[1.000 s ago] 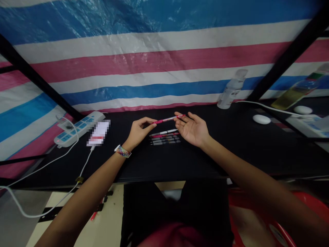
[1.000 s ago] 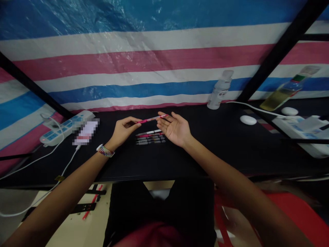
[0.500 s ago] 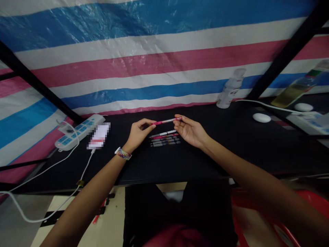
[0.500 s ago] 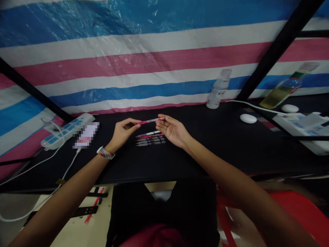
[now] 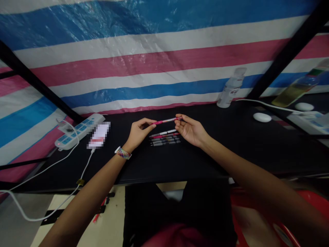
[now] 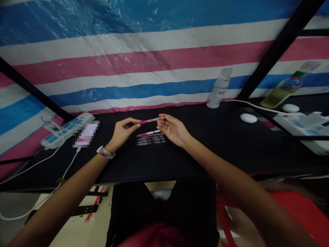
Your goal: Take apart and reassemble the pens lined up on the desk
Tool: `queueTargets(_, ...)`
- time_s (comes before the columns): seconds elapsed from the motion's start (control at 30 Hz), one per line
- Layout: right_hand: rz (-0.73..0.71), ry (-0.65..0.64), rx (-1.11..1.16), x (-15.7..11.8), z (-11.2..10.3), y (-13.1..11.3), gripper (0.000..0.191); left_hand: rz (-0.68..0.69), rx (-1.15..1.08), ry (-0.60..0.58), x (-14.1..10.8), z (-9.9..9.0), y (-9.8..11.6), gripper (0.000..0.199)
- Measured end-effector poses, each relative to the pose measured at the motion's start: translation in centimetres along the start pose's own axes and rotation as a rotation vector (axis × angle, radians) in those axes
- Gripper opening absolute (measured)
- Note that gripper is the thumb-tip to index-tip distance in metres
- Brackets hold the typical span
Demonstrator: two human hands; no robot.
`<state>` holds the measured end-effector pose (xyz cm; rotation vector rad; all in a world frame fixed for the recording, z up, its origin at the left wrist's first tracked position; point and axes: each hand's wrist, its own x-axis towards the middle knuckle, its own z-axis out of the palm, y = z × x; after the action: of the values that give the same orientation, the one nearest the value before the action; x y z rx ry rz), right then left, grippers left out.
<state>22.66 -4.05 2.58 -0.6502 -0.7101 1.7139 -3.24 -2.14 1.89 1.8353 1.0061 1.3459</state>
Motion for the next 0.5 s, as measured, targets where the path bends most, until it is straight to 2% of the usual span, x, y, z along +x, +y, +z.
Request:
queueTargets(0.13, 0.006, -0.018, 0.011, -0.16, 0.10, -0.18, 0.024, -0.008, -0.011, -0.001, 0.02, -0.02, -0.09, 0.023)
queueTargets(0.3, -0.028, 0.012, -0.077, -0.22, 0.12, -0.10, 0.019, -0.006, 0.000, -0.011, -0.01, 0.03, -0.18, 0.025)
queueTargets(0.5, -0.043, 0.012, -0.092, -0.05, -0.02, -0.01, 0.024, -0.012, -0.004, -0.020, -0.07, 0.21, -0.20, 0.025)
